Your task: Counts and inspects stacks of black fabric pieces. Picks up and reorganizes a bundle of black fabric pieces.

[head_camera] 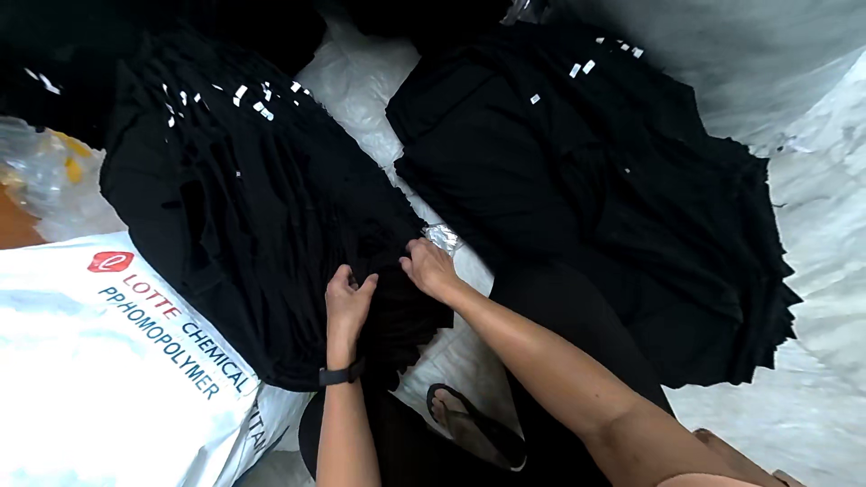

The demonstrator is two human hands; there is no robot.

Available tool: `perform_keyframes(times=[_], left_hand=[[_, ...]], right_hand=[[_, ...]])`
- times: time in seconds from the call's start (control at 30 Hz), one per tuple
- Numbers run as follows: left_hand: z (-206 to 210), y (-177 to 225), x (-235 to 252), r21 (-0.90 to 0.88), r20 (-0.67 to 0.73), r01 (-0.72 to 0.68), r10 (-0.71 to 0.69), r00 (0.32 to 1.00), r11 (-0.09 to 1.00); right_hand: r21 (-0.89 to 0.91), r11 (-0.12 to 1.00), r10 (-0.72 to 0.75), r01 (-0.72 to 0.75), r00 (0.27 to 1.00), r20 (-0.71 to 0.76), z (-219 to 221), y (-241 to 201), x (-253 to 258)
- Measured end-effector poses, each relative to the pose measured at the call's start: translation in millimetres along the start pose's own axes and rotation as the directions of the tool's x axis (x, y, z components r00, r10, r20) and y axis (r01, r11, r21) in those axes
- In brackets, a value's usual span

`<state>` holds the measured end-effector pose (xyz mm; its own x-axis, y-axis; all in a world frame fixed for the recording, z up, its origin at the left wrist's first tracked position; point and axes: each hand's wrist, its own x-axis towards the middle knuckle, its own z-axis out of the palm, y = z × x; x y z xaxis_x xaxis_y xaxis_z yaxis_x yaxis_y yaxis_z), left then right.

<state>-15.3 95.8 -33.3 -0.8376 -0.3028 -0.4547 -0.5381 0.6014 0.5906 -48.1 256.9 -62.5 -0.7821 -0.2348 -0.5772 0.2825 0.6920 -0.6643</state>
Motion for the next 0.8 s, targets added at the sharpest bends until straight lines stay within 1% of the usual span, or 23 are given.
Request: perform_keyframes(times=[0.07,0.13,0.2,0.33,0.37,0.43,0.47,0.5,0.53,0.57,0.6,0.63,0.7,0.73,0.77,0.8], left_hand=[[-3.1,-5.1,-11.9,-0.035,-0.022,-0.034,0.034,0.999,0.999],[-8.9,-7.9,-22.3,-0.050,-0.027,-0.045,0.044,0.999,0.998],[-17.3,-8.9,-29.5,-0.042,-0.017,-0.035,0.035,0.999,0.999],[-24.2,-13.7,-29.9,-0.047,-0.029,-0.017,0.016,0.999,0.999],[-24.0,-13.8,-29.5,-0.051,-0.032,-0.014,0.012,0.999,0.999],[-25.0,-14.6,-30.1,-0.062,-0.034,-0.007,0.005,0.999,0.998],[-26.7,-15.9,-30.1,-0.062,-0.032,-0.013,0.011,0.999,0.998],[-29.2,-17.6,-29.8,-0.046,-0.026,-0.025,0.024,0.999,0.999],[-33.2,-17.9,-30.0,-0.006,-0.012,-0.036,0.036,0.999,0.999],[-38.5,-15.1,-31.2,0.061,0.003,-0.052,0.052,0.999,0.997],[-44.1,-8.7,-33.4,0.142,0.003,-0.078,0.079,0.997,0.987],[-48.4,-0.1,-36.2,0.213,-0.025,-0.120,0.128,0.991,0.970],[-50.0,19.4,-38.1,0.313,-0.118,-0.201,0.248,0.962,0.928],[-47.3,31.5,-35.4,0.342,-0.128,-0.223,0.280,0.951,0.913],[-42.3,44.5,-30.7,0.369,-0.097,-0.222,0.275,0.957,0.903],[-34.1,55.8,-23.7,0.392,-0.033,-0.210,0.242,0.970,0.895]], right_hand=[[0.071,0.997,-0.021,0.024,0.999,-0.046,10.4,1.9,8.3],[0.065,0.998,-0.007,0.008,1.000,-0.017,15.8,-1.1,10.9],[0.016,1.000,-0.019,0.019,1.000,-0.017,18.1,-5.9,9.1],[-0.070,0.985,-0.166,0.159,0.980,-0.108,26.4,-13.4,-0.8],[-0.057,0.986,-0.161,0.157,0.984,-0.076,25.1,-16.9,-4.4],[0.015,0.994,-0.112,0.111,0.993,0.031,19.8,-22.7,-10.0],[0.070,0.993,-0.101,0.095,0.992,0.082,17.5,-24.2,-11.1],[0.151,0.983,-0.120,0.101,0.985,0.125,17.1,-24.7,-11.6],[0.251,0.959,-0.179,0.134,0.970,0.166,19.8,-24.6,-12.5],[0.338,0.921,-0.276,0.196,0.939,0.206,25.2,-25.2,-14.4],[0.380,0.887,-0.373,0.263,0.893,0.251,31.0,-26.6,-16.7],[0.382,0.867,-0.442,0.318,0.847,0.297,37.2,-28.3,-18.6],[0.314,0.860,-0.499,0.401,0.788,0.361,51.8,-31.6,-23.9],[0.256,0.862,-0.507,0.438,0.770,0.388,57.7,-34.0,-28.0],[0.195,0.860,-0.509,0.472,0.758,0.409,61.9,-36.3,-32.7],[0.147,0.853,-0.513,0.501,0.752,0.415,64.1,-38.0,-39.1]])
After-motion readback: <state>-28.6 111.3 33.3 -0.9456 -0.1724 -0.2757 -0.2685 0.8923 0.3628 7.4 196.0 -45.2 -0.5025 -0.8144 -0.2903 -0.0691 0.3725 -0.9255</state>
